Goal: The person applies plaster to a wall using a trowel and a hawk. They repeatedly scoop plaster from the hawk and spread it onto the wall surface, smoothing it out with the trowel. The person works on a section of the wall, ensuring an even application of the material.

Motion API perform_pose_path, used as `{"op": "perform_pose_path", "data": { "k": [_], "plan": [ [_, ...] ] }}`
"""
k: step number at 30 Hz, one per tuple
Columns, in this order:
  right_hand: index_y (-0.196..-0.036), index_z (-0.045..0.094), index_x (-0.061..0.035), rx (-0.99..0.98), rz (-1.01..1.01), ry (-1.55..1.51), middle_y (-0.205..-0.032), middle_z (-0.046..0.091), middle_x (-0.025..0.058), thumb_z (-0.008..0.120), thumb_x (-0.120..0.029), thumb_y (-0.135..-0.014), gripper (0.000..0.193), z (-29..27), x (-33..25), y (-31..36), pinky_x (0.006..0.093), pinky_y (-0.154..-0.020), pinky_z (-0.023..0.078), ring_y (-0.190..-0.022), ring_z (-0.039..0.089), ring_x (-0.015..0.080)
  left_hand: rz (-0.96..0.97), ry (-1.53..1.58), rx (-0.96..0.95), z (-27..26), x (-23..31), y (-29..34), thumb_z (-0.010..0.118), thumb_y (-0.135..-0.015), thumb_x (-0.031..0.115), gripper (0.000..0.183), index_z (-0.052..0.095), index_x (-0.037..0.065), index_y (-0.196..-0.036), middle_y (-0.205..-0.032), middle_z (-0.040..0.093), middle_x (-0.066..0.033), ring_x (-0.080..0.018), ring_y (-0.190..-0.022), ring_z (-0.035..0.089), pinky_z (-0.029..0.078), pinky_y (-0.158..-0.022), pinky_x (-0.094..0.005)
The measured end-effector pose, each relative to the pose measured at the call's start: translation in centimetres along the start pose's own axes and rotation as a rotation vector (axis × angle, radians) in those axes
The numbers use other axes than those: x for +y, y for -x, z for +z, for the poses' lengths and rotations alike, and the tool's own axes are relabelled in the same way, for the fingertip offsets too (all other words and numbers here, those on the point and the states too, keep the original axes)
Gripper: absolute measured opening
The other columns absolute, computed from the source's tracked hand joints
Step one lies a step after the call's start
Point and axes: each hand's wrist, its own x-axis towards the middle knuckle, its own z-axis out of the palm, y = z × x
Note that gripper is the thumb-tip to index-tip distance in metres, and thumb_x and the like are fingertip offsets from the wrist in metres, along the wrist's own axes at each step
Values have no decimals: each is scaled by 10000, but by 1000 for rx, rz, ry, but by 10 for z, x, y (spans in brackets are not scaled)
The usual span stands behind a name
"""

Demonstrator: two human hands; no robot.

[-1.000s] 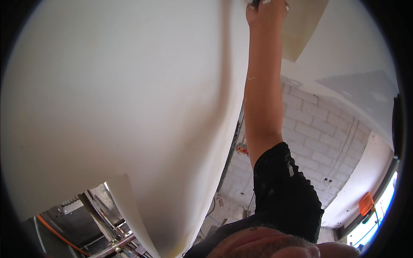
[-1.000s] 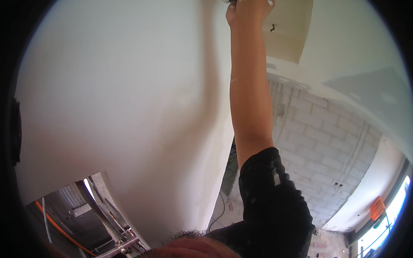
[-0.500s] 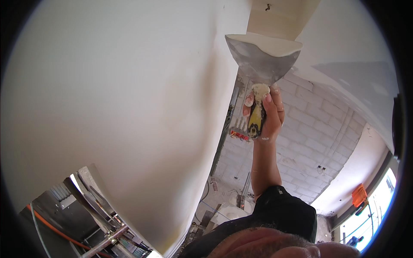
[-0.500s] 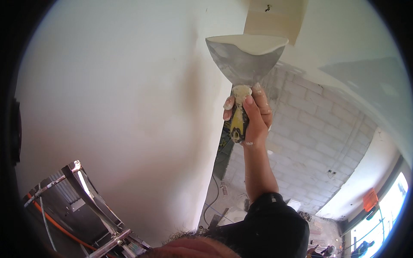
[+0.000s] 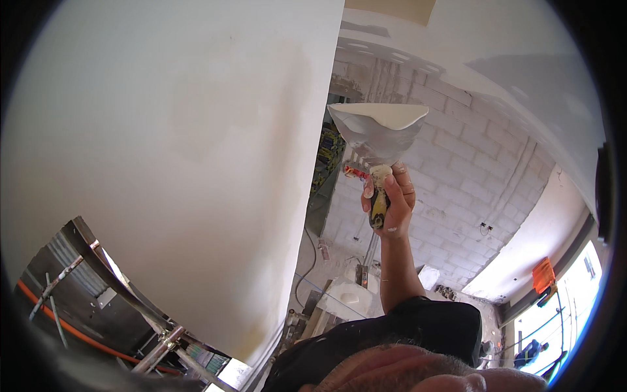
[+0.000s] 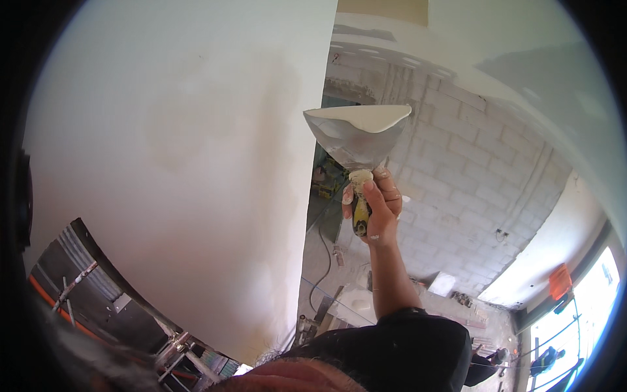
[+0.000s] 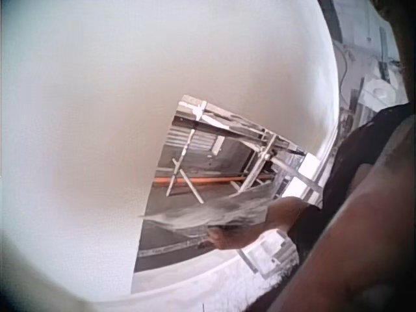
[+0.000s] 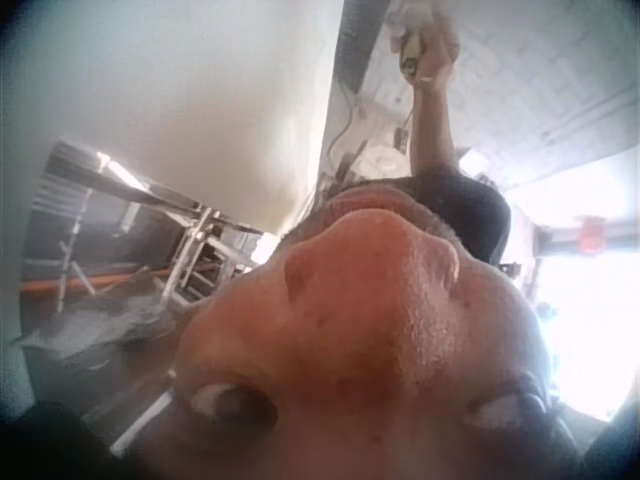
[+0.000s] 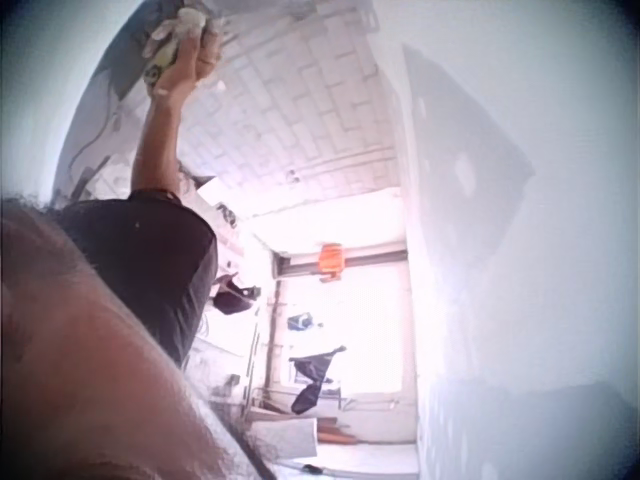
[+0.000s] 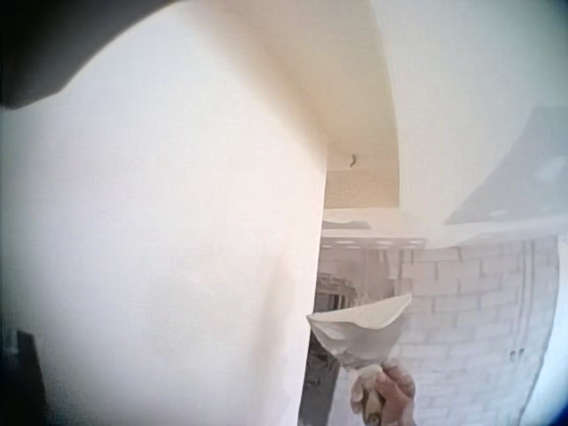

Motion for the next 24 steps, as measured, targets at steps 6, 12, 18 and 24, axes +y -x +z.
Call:
{"op": "perform_pose_path", "data": {
  "k": [6,12,18,24],
  "plan": [
    [-1206,613,32,-279,143,-29,-930,679,168,613,-20,-944,268,22,6,45,291,-539,526,-708,644,175,-740,134,392,102,-128,82,546,-899,64,486,446,-23,-1366,-1150,625,-150,-235,-1007,653,560,-863,-367],
    [-1216,669,18,-528,33,321,-1123,676,236,664,86,-862,361,2,-12,78,364,-742,573,-910,701,261,-1032,379,269,122,-206,53,519,-943,210,287,533,45,-1177,-921,688,-115,-215,-675,704,564,-447,-302],
    [-1226,684,0,-663,73,494,-1314,624,230,721,101,-794,446,-2,-25,93,354,-892,524,-1119,661,289,-1046,528,221,127,-220,51,489,-952,206,309,529,32,-1204,-962,695,-107,-207,-700,716,577,-473,-304],
    [-1189,685,0,-676,57,937,-1314,628,206,708,54,-841,352,-46,-27,93,313,-827,548,-1073,683,265,-956,497,159,127,-223,49,478,-943,169,348,506,7,-1250,-1093,664,-133,-219,-814,719,606,-588,-311]
  ]
}}
